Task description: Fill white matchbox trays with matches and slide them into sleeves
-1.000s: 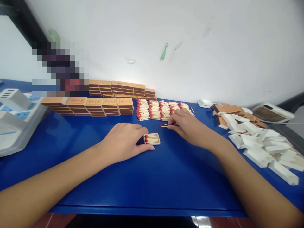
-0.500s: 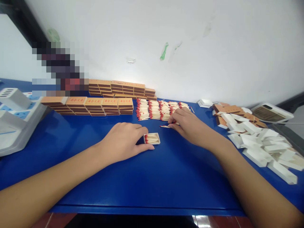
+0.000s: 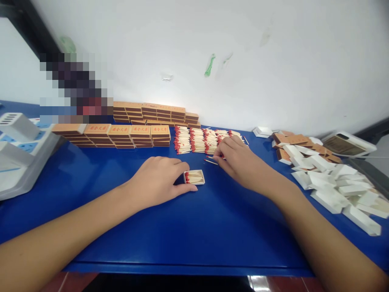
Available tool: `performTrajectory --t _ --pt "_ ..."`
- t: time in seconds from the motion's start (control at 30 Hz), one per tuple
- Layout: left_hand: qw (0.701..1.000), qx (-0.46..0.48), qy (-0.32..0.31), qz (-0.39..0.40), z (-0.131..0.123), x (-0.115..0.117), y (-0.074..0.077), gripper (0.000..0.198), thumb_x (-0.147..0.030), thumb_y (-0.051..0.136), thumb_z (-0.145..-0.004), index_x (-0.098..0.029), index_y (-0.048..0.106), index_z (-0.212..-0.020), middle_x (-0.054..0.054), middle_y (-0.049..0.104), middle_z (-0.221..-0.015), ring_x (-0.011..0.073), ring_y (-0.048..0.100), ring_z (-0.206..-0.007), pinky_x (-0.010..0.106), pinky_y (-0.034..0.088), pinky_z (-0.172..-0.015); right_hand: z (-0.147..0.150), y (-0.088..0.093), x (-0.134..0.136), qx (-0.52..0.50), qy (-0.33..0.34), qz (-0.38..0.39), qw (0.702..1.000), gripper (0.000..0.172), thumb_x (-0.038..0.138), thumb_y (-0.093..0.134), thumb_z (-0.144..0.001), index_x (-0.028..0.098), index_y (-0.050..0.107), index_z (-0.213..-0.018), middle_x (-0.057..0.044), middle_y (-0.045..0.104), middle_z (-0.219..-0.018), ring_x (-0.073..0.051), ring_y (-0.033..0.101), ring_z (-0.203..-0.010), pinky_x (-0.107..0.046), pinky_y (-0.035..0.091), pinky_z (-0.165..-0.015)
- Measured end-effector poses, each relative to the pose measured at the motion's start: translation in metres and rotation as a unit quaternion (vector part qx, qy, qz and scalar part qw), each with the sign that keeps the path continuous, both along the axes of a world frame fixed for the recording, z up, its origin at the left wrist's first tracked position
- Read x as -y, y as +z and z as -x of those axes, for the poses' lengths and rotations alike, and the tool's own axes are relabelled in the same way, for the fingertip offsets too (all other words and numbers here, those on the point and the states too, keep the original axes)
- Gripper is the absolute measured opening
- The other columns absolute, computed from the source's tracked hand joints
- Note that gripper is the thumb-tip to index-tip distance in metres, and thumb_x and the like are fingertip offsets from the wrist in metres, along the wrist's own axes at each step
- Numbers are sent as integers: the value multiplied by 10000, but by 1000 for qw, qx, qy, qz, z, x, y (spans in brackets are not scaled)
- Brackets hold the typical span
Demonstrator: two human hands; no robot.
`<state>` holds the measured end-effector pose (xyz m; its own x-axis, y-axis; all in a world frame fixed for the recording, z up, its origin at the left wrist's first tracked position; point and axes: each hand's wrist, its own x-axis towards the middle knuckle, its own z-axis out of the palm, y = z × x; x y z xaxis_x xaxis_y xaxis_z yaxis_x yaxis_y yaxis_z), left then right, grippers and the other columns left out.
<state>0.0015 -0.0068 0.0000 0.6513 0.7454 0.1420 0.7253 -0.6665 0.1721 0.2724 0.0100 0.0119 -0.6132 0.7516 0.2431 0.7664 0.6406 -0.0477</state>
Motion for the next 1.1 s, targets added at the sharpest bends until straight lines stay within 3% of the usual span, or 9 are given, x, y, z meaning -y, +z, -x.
performTrajectory --t 0.1,0.3,0.57,0.67,0.83,1.1 --pt "1000 -5 0 2 0 0 0 458 -662 669 -984 -220 741 -1077 21 737 -832 213 688 -749 312 334 -611 19 5 15 -35 26 -1 999 174 210 469 -1091 218 602 -980 -133 642 -1025 -310 568 -1017 -472 493 -923" --pt "1000 -12 -3 -9 0 0 0 424 -626 705 -974 -207 677 -919 5 697 -767 197 666 -709 308 315 -594 48 -6 32 63 52 -34 996 237 157 462 -1085 160 678 -990 -181 678 -1035 -321 562 -970 -479 510 -858" --pt "1000 -3 -8 -13 0 -1 -1 446 -654 672 -986 -210 711 -977 10 711 -787 203 674 -716 315 320 -596 33 2 26 6 47 -11 999 203 204 502 -1094 182 673 -988 -137 671 -1004 -303 593 -989 -436 500 -871" --pt "1000 1 -5 -8 0 -1 -2 446 -659 662 -990 -224 732 -1056 10 729 -812 202 683 -730 310 335 -605 19 0 17 -33 1 -9 999 143 216 540 -1078 209 656 -996 -119 683 -999 -291 623 -959 -418 496 -823" --pt "1000 -8 5 4 0 0 0 456 -663 668 -983 -226 747 -1086 16 738 -826 203 688 -741 312 346 -610 -1 -12 0 -4 -47 40 998 136 233 576 -1053 214 623 -926 -112 687 -960 -286 636 -912 -398 490 -769" --pt "1000 -7 4 5 0 0 1 444 -654 680 -981 -225 739 -1076 21 741 -853 219 686 -755 317 323 -611 25 2 21 -87 28 71 993 126 236 553 -1091 217 600 -976 -97 675 -1007 -262 627 -961 -380 512 -809"
